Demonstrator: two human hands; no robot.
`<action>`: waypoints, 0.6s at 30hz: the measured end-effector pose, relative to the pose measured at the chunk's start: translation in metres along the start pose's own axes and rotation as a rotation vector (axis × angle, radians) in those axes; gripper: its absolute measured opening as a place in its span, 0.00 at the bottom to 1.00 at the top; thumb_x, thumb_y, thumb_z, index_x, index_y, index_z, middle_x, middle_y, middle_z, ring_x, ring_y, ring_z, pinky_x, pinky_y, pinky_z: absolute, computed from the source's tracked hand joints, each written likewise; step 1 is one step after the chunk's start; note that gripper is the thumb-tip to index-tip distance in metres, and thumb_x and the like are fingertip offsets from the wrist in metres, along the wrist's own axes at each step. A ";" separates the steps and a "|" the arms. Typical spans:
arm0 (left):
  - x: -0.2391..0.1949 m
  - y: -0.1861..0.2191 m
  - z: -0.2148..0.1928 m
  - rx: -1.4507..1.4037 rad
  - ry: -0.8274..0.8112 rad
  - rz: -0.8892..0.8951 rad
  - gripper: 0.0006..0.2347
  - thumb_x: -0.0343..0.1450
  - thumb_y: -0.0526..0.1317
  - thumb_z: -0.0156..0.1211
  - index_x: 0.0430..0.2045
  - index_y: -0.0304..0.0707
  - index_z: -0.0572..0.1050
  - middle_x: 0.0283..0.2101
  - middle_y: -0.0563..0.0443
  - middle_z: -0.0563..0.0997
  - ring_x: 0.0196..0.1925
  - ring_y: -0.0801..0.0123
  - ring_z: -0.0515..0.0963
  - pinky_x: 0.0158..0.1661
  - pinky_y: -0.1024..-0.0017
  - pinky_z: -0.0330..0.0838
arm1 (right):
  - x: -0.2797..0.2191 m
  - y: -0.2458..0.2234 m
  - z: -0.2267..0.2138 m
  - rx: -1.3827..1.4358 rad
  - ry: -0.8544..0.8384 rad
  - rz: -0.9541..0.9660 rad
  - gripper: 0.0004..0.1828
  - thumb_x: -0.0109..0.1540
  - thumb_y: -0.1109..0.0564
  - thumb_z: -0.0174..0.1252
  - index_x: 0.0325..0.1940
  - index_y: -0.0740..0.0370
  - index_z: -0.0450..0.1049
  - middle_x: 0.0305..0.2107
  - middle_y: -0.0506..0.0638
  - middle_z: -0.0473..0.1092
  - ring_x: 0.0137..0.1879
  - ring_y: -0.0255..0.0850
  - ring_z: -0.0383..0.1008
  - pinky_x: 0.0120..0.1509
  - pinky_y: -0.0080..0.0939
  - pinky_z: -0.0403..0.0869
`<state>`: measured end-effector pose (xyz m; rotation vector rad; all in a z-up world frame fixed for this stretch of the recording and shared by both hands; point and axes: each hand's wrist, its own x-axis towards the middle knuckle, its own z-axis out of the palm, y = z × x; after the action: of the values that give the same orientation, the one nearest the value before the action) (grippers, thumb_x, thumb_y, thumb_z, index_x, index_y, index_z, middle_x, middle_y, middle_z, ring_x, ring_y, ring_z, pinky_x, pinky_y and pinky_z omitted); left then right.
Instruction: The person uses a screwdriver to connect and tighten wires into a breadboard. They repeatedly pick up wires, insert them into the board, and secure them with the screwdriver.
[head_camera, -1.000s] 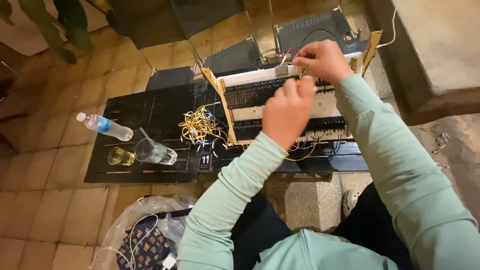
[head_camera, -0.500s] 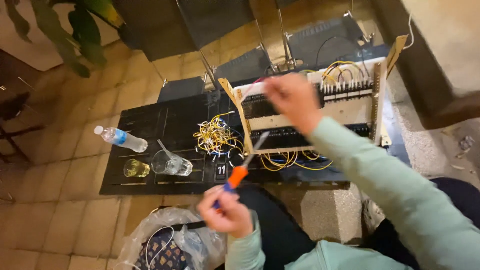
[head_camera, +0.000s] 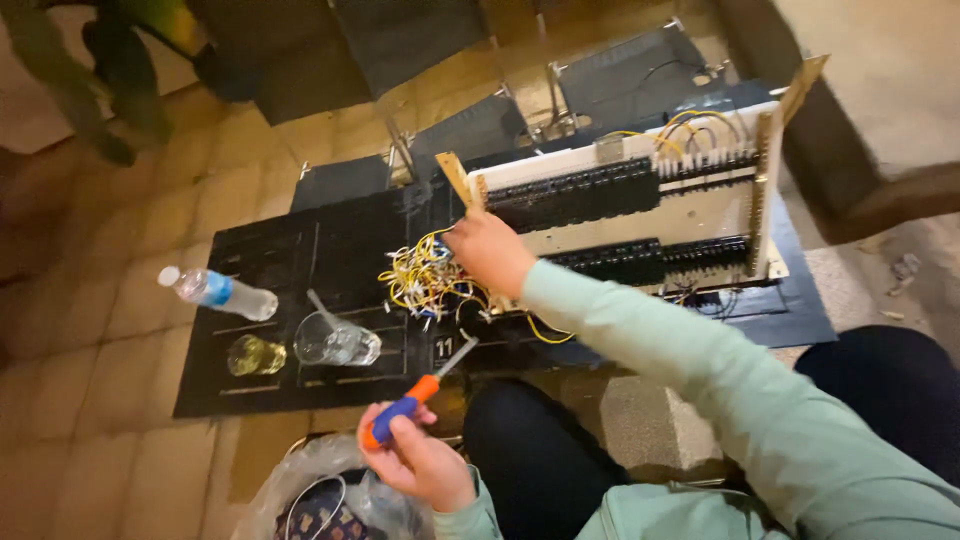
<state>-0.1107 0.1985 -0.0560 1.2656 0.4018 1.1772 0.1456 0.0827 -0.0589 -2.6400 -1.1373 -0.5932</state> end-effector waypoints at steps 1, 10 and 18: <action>-0.001 0.012 0.010 -0.011 -0.008 -0.007 0.14 0.74 0.38 0.56 0.51 0.31 0.69 0.41 0.38 0.74 0.24 0.63 0.72 0.30 0.72 0.72 | -0.012 0.018 -0.028 -0.013 -0.001 0.008 0.08 0.57 0.61 0.64 0.40 0.57 0.77 0.33 0.50 0.76 0.47 0.51 0.74 0.56 0.52 0.74; -0.053 0.045 0.150 -0.207 -0.692 0.360 0.14 0.78 0.36 0.54 0.53 0.33 0.58 0.48 0.24 0.76 0.40 0.48 0.85 0.37 0.66 0.87 | -0.102 0.194 -0.198 0.237 -0.020 -0.076 0.07 0.65 0.54 0.63 0.45 0.54 0.84 0.40 0.45 0.80 0.44 0.47 0.75 0.51 0.52 0.73; -0.091 0.003 0.226 -0.019 -1.031 0.590 0.07 0.78 0.33 0.49 0.48 0.29 0.65 0.56 0.29 0.71 0.60 0.40 0.75 0.64 0.51 0.70 | -0.119 0.239 -0.162 -0.169 -0.280 -0.168 0.07 0.65 0.47 0.59 0.41 0.39 0.83 0.39 0.37 0.73 0.47 0.40 0.73 0.45 0.46 0.71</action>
<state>0.0293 0.0039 -0.0107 1.8407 -0.7833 0.8201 0.2006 -0.2119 0.0277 -2.8583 -1.4584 -0.3694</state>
